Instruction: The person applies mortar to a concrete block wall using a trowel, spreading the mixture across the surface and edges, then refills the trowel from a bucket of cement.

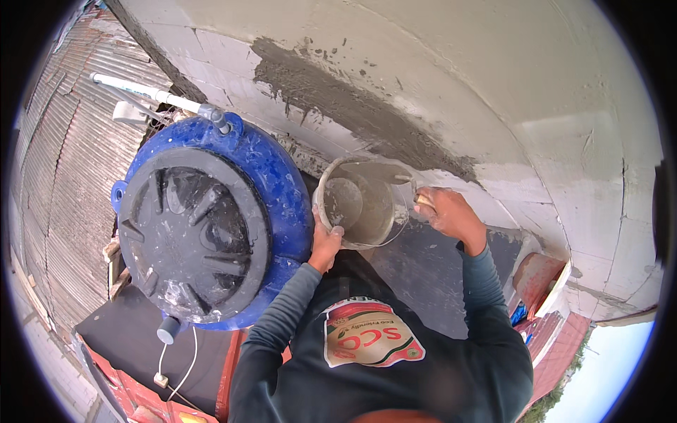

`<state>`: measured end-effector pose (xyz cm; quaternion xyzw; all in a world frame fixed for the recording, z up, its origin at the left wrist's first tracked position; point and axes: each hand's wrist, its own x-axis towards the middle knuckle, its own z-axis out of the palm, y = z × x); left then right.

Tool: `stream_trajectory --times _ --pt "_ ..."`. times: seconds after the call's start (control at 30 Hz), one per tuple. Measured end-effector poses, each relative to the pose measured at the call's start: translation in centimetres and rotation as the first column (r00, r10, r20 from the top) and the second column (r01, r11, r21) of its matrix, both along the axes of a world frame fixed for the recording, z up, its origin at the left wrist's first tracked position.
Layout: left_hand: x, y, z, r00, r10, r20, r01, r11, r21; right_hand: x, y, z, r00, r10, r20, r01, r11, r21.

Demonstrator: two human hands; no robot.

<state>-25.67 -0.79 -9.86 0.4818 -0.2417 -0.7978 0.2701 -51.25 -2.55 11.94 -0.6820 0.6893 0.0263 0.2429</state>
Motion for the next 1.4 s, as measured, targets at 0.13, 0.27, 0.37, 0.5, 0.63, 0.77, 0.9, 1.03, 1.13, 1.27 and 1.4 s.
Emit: stream_trajectory --times 0.13,0.27,0.37,0.5,0.63,0.77,0.9,1.03,1.13,1.27,1.4 --pt "-0.7 1.2 0.0 1.000 -0.008 0.010 0.008 1.000 -0.022 -0.5 2.0 -9.5 0.978 0.122 -0.169 -0.108 0.990 0.091" --pt "-1.4 2.0 -0.4 0.998 -0.041 0.049 0.040 0.999 0.027 2.3 4.5 -17.3 0.976 0.212 -0.059 -0.212 0.977 -0.004" --pt "-1.7 2.9 -1.8 0.999 -0.020 0.051 0.019 1.000 0.011 1.3 5.3 -15.9 0.979 0.194 0.065 -0.198 0.979 0.054" --pt "-2.0 4.3 -2.3 0.992 0.034 0.119 -0.033 0.999 -0.011 -2.0 5.7 -12.5 0.987 0.112 0.118 -0.121 0.990 0.067" --pt "-2.4 6.4 -5.7 0.988 0.099 0.119 -0.098 0.995 -0.017 -6.7 5.8 -10.4 0.930 -0.075 0.360 0.035 0.993 0.116" --pt "-4.1 8.2 -7.9 0.984 0.123 0.132 -0.132 0.989 0.066 -7.3 3.3 -12.9 0.652 -0.544 0.528 0.241 0.809 0.536" --pt "-5.0 12.2 -14.8 0.979 0.181 0.093 -0.191 0.973 0.125 -4.6 -2.1 -23.6 0.659 -0.529 0.535 0.189 0.805 0.562" --pt "-5.1 17.1 -22.8 0.957 0.261 0.129 -0.270 0.961 0.058 0.1 -8.4 -40.4 0.718 -0.465 0.518 0.088 0.799 0.595" --pt "-4.2 18.6 -28.3 0.963 0.220 0.154 -0.228 0.973 0.037 3.0 -11.8 -52.8 0.656 -0.496 0.569 0.077 0.794 0.603" --pt "-1.7 20.6 -34.7 0.979 0.131 0.157 -0.148 0.984 0.102 7.4 -16.6 -66.8 0.714 -0.422 0.558 0.044 0.823 0.567" --pt "0.5 22.0 -37.5 0.961 0.055 0.270 -0.053 0.998 -0.016 11.0 -20.1 -73.4 0.718 -0.382 0.582 0.086 0.878 0.470"
